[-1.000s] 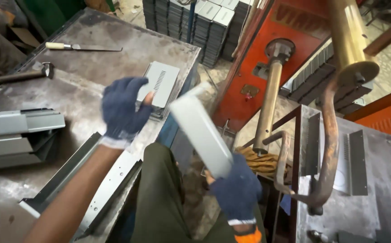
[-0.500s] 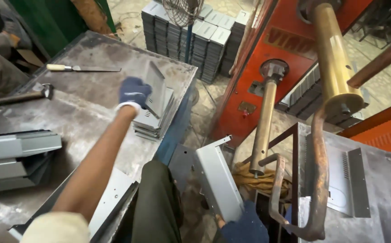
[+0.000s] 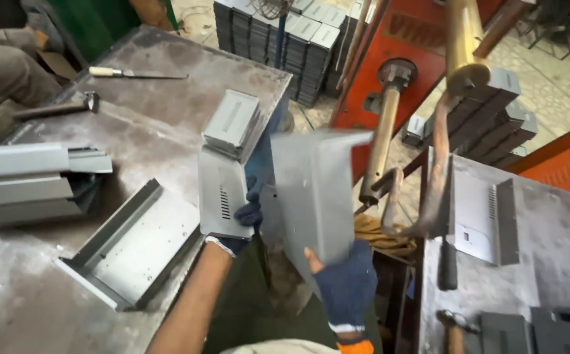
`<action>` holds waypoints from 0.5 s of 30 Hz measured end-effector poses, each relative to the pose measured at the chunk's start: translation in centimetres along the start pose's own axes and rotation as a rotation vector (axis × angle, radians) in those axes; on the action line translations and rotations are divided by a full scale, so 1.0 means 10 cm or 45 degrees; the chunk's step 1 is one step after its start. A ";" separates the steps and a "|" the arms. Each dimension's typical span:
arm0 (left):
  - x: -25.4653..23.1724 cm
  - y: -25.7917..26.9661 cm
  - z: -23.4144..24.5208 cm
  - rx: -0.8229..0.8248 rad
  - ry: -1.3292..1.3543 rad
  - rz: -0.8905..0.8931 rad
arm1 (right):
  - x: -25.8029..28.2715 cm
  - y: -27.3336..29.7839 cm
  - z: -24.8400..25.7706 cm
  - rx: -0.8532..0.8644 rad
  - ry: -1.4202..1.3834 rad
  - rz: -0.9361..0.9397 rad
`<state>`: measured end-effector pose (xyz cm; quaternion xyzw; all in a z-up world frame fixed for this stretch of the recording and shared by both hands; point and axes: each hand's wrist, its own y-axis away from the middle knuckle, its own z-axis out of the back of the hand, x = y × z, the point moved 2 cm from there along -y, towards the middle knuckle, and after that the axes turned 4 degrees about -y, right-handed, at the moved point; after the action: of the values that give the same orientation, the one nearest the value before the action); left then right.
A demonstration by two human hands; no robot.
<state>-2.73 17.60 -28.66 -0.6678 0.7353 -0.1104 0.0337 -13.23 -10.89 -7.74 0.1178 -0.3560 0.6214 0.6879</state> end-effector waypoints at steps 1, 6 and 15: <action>0.10 0.05 0.01 0.030 -0.006 0.013 | 0.20 -0.06 0.21 -0.001 0.008 0.002; 0.45 0.21 -0.01 0.167 -0.053 0.125 | 1.00 -0.34 1.13 -0.348 -0.953 0.307; 1.52 0.16 0.23 0.408 -0.005 0.473 | -0.65 -0.65 2.20 -0.551 -1.182 0.285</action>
<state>-5.42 2.46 -29.70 -0.5076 0.8185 -0.2161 0.1604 -14.48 -30.51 5.77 0.1973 -0.7541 0.4856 0.3957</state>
